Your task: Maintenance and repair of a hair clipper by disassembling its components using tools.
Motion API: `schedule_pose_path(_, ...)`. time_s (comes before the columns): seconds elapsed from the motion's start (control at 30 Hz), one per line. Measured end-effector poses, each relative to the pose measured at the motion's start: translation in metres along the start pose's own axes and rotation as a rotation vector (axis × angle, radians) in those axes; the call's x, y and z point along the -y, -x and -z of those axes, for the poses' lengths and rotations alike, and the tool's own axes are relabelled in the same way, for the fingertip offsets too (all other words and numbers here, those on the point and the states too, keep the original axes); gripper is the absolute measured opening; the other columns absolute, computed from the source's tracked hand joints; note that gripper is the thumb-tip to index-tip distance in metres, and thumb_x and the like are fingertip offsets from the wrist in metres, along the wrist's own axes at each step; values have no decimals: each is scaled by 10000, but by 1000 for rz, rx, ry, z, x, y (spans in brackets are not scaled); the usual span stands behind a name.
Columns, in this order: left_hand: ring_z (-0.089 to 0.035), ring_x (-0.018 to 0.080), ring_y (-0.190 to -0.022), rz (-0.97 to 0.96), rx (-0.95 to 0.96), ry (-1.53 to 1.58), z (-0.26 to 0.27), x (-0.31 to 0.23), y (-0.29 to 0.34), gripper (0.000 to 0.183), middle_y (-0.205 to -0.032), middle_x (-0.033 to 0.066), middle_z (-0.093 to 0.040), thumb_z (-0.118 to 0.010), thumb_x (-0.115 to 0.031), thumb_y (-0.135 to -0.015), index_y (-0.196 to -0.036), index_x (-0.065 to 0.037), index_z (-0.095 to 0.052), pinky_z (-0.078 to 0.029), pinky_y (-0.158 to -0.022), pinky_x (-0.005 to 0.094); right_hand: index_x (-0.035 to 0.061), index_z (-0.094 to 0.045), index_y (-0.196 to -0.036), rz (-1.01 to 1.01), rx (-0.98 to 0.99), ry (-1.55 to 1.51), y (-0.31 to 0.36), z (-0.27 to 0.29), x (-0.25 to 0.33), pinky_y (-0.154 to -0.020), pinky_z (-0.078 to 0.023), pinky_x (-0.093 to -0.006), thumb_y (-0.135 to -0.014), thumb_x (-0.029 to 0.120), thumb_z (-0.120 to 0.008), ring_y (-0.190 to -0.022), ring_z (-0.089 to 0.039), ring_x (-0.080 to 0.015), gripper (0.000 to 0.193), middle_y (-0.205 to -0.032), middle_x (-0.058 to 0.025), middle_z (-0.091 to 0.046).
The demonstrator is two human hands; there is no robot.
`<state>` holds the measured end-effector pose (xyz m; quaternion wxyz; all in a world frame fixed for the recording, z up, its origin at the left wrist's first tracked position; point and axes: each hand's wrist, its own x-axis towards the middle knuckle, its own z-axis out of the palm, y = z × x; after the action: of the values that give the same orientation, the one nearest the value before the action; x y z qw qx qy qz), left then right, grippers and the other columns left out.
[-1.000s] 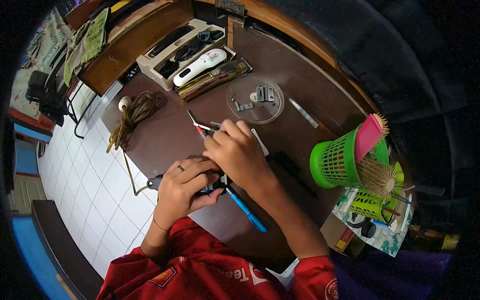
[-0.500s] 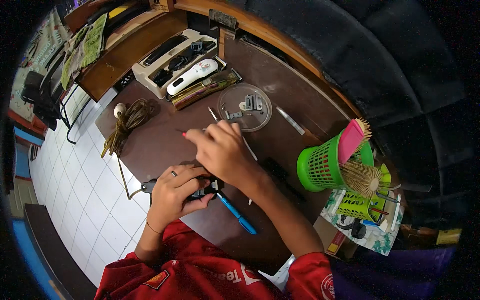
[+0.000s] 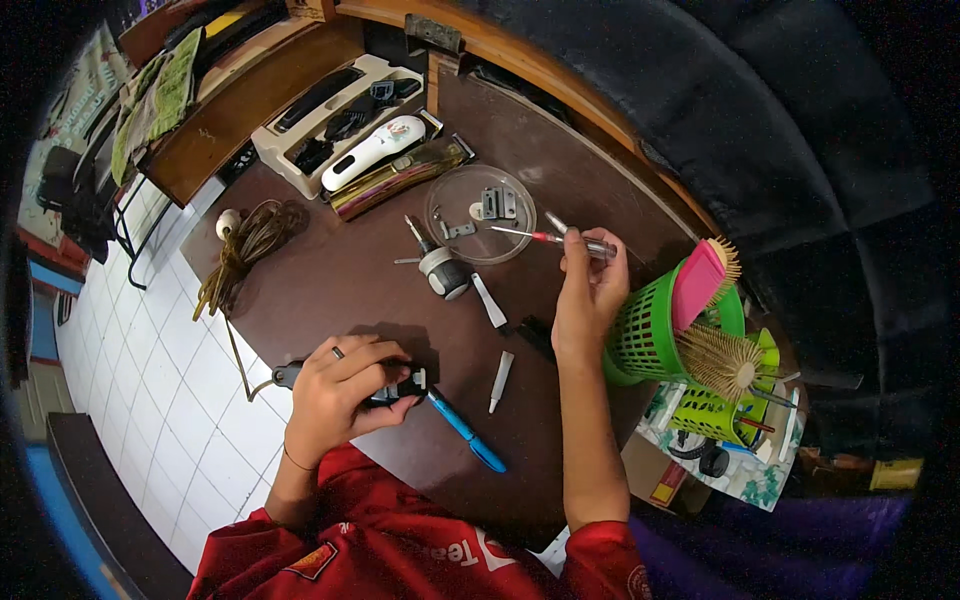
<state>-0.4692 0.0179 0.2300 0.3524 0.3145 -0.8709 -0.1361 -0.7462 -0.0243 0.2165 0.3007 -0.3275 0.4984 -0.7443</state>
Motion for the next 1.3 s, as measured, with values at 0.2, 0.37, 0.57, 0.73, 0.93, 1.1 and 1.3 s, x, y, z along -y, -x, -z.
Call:
schedule_pose_path(0.2,-667,255,-977,51,25,16,0,-2,-1,274,-1045,18,-710,-847,-189,-639,-830,-89,-679,-522,-813,353,-16,-642,-1034,252,32,414,5,2,-3,-747,-454,-211,-979,114,-661,-823,-555,-63,142,-910,-2,-618)
schedule_pose_path(0.37,-671,265,-984,48,38,35,1,-1,-2,278,-1038,19,-713,-851,-194,-642,-837,-91,-681,-521,-819,359,-19,-653,-1034,295,42,552,5,0,-4,-728,-452,-201,-975,125,-670,-813,-562,-57,156,-897,-4,-637)
schedule_pose_path(0.57,-673,269,-986,48,37,36,0,-1,-3,279,-1032,24,-715,-850,-193,-645,-829,-91,-665,-520,-821,365,-19,-662,-1038,253,66,546,1,5,-9,-724,-462,-202,-969,133,-681,-810,-575,-50,168,-893,1,-650)
schedule_pose_path(0.73,-675,272,-982,58,33,40,0,-2,-1,280,-1028,27,-715,-849,-186,-648,-830,-88,-660,-520,-819,368,-22,-667,-1037,249,88,553,1,3,-12,-720,-465,-198,-963,126,-686,-803,-574,-47,166,-892,3,-652)
schedule_pose_path(0.93,-680,270,-984,64,32,37,-1,-3,-1,277,-1026,34,-717,-846,-180,-654,-839,-85,-662,-519,-822,370,7,-691,-1029,262,66,551,1,3,-13,-697,-481,-249,-924,164,-731,-758,-594,-87,192,-847,-38,-680)
schedule_pose_path(1.1,-678,277,-986,63,36,40,-1,-2,-2,297,-1025,46,-717,-841,-193,-665,-893,-90,-679,-516,-827,377,6,-686,-1016,298,54,547,2,0,-10,-689,-484,-247,-927,162,-727,-747,-600,-85,184,-840,-41,-689)
schedule_pose_path(1.3,-672,296,-970,140,25,56,2,-7,-4,344,-1025,58,-706,-836,-202,-667,-963,-97,-697,-513,-813,379,-10,-674,-1003,294,84,560,3,-2,-7,-686,-457,-206,-955,164,-700,-764,-563,-47,183,-848,9,-651)
